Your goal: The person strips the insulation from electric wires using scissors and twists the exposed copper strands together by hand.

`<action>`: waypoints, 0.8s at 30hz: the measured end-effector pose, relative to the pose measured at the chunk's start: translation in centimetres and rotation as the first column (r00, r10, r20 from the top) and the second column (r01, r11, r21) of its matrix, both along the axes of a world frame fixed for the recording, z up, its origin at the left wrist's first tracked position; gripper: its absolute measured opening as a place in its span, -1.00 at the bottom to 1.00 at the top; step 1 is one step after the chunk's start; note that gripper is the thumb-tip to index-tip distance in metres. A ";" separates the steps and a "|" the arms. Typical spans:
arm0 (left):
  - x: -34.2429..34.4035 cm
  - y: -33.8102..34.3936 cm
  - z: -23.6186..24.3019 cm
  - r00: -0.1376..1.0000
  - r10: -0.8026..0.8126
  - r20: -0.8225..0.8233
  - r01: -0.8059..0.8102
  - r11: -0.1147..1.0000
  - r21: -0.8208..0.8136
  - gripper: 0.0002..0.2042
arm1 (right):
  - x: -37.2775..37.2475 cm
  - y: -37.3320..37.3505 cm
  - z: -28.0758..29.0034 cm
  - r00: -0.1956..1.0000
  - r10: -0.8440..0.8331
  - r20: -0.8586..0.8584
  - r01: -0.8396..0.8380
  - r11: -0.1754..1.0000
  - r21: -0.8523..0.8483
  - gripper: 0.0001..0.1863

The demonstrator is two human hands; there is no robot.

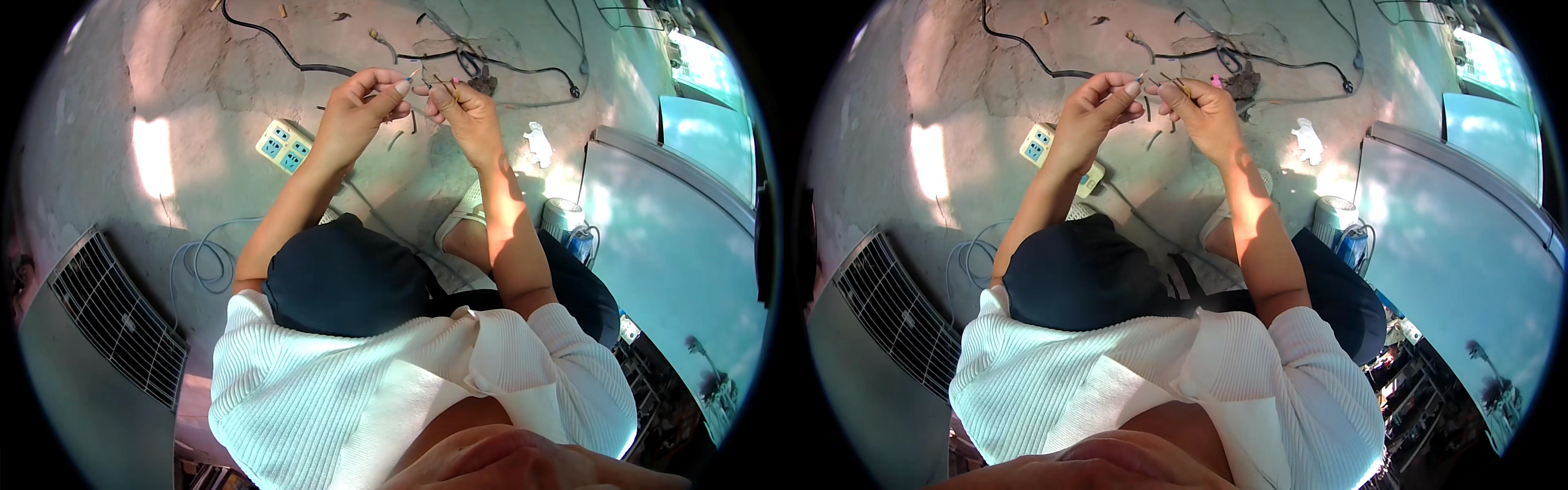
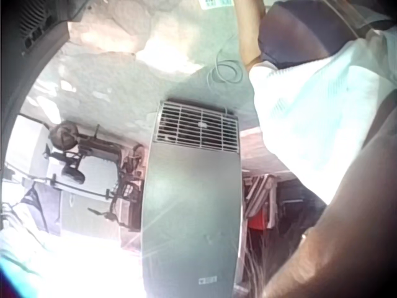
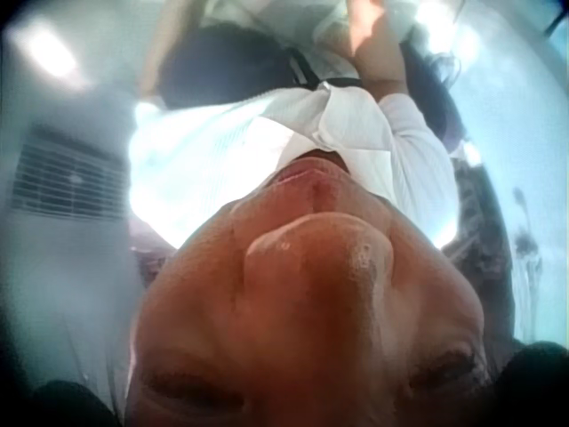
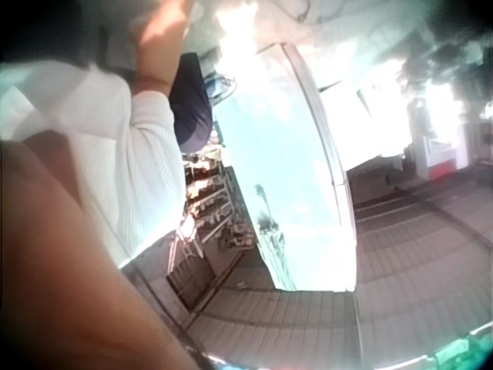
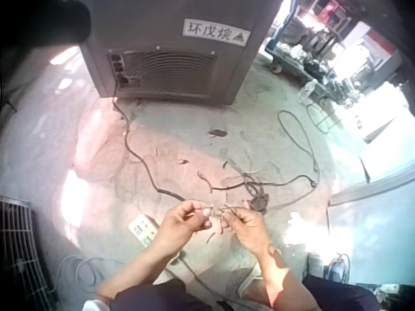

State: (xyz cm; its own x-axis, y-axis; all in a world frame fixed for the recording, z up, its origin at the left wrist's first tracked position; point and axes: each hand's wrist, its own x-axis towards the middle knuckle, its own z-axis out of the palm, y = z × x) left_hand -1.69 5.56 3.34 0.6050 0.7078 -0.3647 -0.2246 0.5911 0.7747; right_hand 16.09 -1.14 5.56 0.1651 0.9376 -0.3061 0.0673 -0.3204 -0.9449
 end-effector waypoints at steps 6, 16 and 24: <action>0.4 -0.2 0.1 0.999 0.007 0.031 -0.008 0.999 0.036 -0.75 | 0.0 -0.3 -0.6 0.999 0.025 0.045 -0.027 0.999 0.031 -0.75; 0.6 -0.6 -0.8 0.981 0.098 -0.169 -0.048 0.960 0.275 -0.79 | -0.2 -0.1 -0.4 0.973 0.038 0.228 -0.064 0.992 0.109 -0.79; 0.5 -0.3 -0.7 0.974 0.213 -0.072 -0.192 0.955 0.227 -0.82 | -0.8 0.9 0.6 0.973 0.048 0.224 -0.087 0.982 0.166 -0.76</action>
